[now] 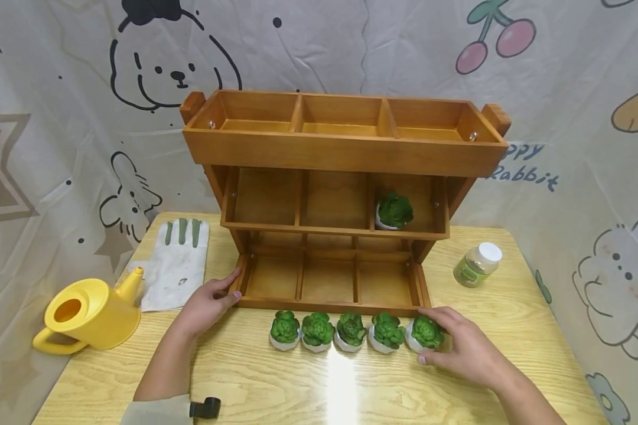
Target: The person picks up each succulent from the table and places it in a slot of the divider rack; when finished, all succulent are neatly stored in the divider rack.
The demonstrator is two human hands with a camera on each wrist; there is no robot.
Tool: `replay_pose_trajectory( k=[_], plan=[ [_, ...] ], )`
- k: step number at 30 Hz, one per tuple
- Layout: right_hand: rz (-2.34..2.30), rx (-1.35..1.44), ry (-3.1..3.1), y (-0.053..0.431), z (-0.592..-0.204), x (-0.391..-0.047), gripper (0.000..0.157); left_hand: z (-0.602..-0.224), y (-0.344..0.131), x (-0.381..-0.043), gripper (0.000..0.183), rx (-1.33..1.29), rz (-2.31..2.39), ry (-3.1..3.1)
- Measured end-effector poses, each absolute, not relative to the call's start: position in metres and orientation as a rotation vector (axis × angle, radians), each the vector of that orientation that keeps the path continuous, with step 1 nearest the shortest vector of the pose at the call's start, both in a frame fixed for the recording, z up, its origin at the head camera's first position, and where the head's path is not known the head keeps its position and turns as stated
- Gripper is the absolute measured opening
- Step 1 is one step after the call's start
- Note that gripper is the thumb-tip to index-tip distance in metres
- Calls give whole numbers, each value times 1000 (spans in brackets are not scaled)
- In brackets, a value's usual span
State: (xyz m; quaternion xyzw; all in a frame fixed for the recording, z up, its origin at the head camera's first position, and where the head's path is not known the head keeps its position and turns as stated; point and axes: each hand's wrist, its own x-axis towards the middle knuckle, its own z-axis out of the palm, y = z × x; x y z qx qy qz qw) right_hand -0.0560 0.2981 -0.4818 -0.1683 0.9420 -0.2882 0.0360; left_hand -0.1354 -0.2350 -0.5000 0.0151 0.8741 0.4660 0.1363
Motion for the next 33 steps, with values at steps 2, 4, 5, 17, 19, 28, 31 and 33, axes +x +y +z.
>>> replay_pose_trajectory(
  k=[2,4,5,17,19,28,31,33],
  plan=[
    [-880,-505,2882,298,-482,-56,87,-500,-235,-135,63,40,1346,2534],
    [-873,-489,2876,298,-482,-57,87,-500,-235,-135,63,43,1342,2536],
    [-869,-480,2873,298,-482,-57,87,-500,-235,-135,63,47,1340,2538],
    [-861,-474,2888,299,-486,-58,80,-502,-236,-136,62,40,1386,2516],
    [-857,-486,2894,300,-486,-59,79,-502,-236,-136,62,42,1387,2514],
    [-906,-521,2915,301,-477,-60,78,-501,-234,-135,62,27,1385,2515],
    [-941,-516,2911,299,-471,-60,77,-501,-234,-135,62,25,1382,2518],
    [-955,-524,2920,298,-467,-59,77,-501,-234,-135,62,26,1381,2519]
  ],
)
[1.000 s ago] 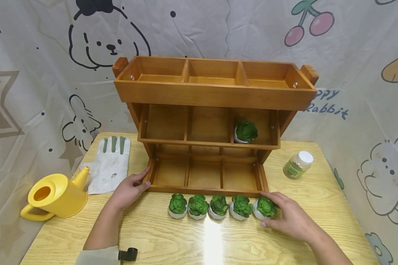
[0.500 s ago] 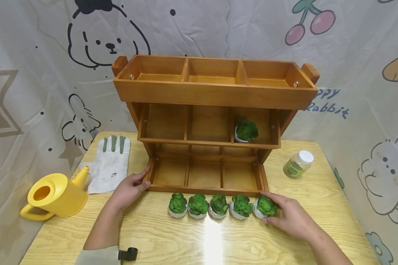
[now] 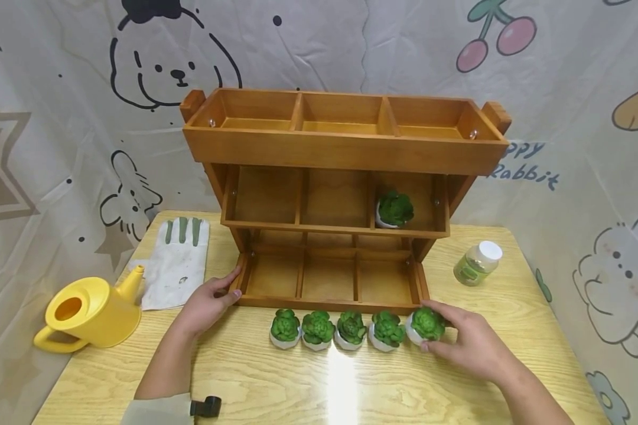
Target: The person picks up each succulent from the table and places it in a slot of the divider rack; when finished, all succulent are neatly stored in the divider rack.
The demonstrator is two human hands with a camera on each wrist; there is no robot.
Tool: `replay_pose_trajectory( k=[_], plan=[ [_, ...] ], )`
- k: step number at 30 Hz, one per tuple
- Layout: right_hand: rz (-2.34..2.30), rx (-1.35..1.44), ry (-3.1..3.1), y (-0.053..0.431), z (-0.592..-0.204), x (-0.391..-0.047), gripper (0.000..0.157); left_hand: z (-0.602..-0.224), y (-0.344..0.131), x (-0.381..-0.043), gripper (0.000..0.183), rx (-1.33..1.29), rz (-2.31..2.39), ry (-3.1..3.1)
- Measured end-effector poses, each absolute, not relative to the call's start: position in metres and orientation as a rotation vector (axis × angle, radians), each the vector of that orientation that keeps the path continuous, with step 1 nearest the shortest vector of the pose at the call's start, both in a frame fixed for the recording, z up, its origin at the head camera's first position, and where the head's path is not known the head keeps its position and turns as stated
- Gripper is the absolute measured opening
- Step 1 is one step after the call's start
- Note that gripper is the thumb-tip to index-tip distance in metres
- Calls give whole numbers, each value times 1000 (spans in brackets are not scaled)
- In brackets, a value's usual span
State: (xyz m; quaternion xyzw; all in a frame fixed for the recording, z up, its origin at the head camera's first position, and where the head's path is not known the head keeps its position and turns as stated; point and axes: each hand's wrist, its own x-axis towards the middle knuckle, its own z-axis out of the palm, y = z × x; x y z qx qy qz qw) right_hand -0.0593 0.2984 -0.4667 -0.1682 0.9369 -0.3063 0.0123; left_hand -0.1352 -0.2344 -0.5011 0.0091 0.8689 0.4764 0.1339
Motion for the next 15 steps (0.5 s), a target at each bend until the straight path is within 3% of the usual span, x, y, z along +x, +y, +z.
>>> replay_pose_trajectory(
  k=[15],
  plan=[
    [-1009,-698,3096,286,-445,-64,78,-501,-233,-134,61,34,1337,2566]
  ],
)
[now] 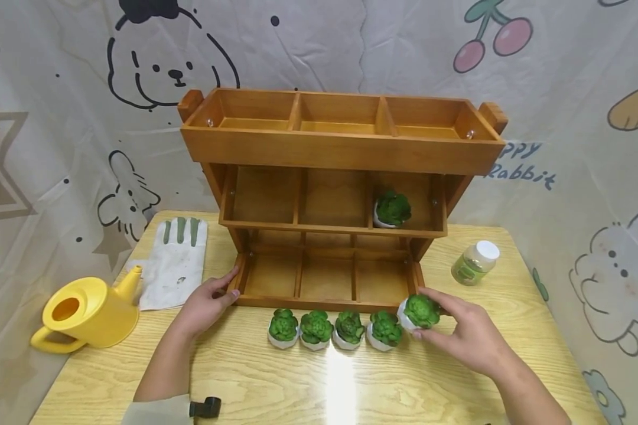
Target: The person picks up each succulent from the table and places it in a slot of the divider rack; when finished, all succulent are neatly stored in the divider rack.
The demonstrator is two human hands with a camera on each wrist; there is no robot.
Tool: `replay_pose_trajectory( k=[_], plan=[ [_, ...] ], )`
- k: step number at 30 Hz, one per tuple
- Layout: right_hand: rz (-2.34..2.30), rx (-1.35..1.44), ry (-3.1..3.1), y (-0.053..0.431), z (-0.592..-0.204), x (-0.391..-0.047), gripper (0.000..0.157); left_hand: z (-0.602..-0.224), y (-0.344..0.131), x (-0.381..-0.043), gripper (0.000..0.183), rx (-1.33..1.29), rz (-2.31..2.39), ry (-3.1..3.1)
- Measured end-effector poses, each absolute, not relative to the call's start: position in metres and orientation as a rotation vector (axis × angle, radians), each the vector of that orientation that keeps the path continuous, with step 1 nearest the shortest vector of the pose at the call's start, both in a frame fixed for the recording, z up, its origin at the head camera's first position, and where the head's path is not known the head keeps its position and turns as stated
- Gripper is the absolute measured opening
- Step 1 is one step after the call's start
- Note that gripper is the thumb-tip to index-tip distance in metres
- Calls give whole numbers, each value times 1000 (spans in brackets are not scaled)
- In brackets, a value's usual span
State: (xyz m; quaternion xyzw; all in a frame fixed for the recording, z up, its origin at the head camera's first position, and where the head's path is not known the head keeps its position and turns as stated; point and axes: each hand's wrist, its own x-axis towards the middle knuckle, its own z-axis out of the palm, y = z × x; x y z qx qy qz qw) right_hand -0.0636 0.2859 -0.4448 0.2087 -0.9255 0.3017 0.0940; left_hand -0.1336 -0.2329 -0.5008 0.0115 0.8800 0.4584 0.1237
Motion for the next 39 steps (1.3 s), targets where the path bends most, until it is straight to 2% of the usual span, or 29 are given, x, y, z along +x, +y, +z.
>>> replay_pose_trajectory(
  k=[10,39],
  plan=[
    [894,616,-2649,267,-433,-74,83,-500,-229,-135,62,56,1299,2639],
    [972,746,-2511,221,-394,-105,79,-503,-216,-134,62,-54,1316,2617]
  ],
)
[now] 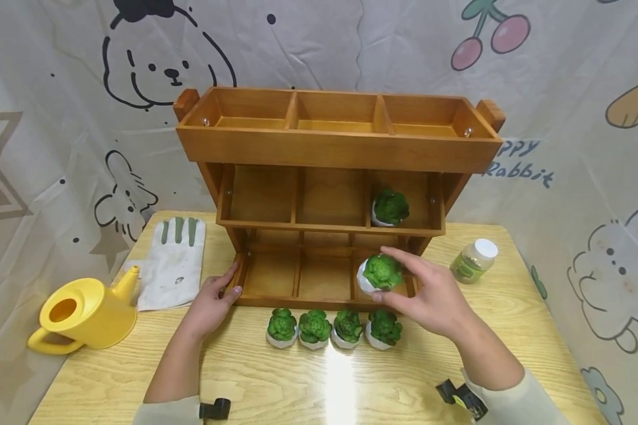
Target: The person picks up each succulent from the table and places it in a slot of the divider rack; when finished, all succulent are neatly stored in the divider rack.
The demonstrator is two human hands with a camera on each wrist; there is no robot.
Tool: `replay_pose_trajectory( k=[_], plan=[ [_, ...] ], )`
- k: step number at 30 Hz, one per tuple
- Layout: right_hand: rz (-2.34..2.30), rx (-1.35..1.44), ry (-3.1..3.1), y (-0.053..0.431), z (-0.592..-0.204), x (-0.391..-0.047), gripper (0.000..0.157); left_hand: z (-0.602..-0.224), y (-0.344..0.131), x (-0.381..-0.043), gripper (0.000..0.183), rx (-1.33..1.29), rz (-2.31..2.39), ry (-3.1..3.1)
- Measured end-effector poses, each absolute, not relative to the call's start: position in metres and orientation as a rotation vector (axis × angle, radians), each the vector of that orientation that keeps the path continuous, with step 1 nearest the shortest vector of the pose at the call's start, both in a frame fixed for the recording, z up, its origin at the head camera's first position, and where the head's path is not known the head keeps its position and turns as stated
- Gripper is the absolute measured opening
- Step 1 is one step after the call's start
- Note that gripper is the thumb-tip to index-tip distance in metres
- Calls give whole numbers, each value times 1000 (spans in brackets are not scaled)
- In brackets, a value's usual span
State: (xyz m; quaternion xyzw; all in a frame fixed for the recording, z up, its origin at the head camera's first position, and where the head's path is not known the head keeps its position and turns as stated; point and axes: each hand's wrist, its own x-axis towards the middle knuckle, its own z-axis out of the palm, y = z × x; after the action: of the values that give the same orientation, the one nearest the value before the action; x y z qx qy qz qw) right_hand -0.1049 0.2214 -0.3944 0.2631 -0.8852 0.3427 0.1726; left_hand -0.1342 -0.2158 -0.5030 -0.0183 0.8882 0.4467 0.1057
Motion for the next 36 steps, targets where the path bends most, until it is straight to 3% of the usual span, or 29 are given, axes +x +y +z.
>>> replay_pose_trajectory(
  k=[36],
  plan=[
    [1033,839,-2432,155,-347,-148,75,-503,-216,-134,62,-88,1363,2580]
  ],
)
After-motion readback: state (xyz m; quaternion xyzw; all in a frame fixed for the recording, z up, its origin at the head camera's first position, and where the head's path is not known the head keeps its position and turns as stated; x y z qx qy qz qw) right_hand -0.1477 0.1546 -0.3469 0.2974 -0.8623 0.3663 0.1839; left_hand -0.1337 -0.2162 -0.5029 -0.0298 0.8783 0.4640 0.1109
